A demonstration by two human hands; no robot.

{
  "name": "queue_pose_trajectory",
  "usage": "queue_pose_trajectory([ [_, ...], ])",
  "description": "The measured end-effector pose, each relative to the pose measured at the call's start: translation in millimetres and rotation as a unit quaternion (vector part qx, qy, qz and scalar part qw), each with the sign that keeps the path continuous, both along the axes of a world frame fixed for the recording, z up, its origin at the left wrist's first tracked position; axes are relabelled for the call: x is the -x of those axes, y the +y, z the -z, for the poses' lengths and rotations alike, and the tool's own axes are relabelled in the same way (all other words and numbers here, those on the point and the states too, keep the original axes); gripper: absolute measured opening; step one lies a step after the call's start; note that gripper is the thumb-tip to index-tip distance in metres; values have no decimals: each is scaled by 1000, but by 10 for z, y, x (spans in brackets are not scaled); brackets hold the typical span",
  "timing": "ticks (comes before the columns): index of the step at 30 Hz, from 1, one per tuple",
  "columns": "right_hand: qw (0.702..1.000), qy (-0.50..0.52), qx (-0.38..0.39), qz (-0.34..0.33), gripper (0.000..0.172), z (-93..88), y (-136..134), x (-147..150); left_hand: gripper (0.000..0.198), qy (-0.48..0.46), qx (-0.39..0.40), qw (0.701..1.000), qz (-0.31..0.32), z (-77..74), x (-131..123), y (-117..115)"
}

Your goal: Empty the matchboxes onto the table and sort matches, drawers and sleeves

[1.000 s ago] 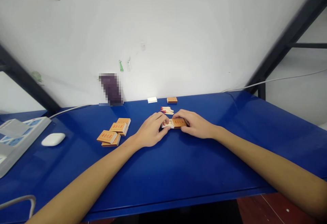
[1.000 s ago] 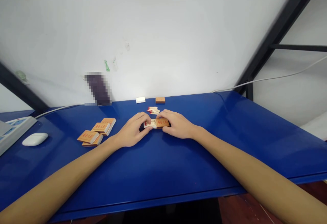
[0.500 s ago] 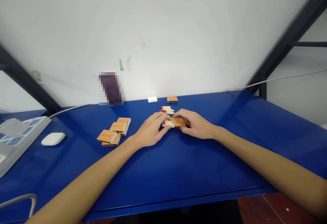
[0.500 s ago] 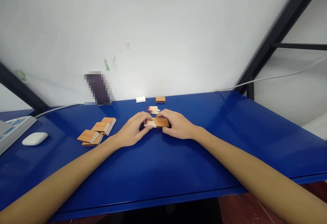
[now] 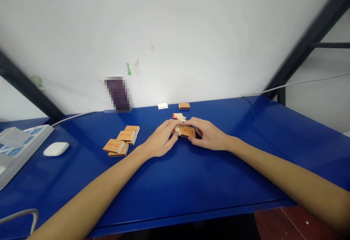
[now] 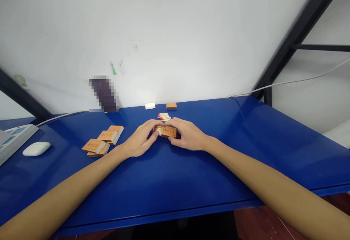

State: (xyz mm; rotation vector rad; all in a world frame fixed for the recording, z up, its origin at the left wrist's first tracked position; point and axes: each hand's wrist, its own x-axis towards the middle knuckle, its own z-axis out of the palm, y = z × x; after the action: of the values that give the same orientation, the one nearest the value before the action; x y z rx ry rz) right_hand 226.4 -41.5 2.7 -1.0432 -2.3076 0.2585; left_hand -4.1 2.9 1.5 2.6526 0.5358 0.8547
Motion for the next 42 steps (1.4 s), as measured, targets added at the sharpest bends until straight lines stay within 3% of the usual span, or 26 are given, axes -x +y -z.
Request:
queue_pose_trajectory([
  [9, 1000, 16, -10, 13, 38, -13, -28, 42, 35, -62, 9, 998, 7, 27, 22, 25],
  [13, 999, 24, -25, 29, 34, 2, -23, 36, 31, -74, 18, 995, -62, 13, 7, 32],
  [18, 998, 32, -34, 42, 36, 11, -18, 37, 31, -25, 28, 989, -140, -16, -6, 15],
  [21, 998, 38, -23, 51, 36, 13, -23, 45, 26, -22, 26, 991, -129, -28, -4, 2],
  [30, 999, 36, -15, 31, 35, 9, -58, 77, 9, 34, 10, 999, -17, -84, -1, -72],
  [34, 999, 32, -13, 32, 33, 7, -57, 74, 24, 50, 8, 999, -18, -89, -7, -83],
  [42, 999, 11, -1, 44, 32, -2, -39, 80, 23, 49, -49, 995, -78, -66, -36, -94],
])
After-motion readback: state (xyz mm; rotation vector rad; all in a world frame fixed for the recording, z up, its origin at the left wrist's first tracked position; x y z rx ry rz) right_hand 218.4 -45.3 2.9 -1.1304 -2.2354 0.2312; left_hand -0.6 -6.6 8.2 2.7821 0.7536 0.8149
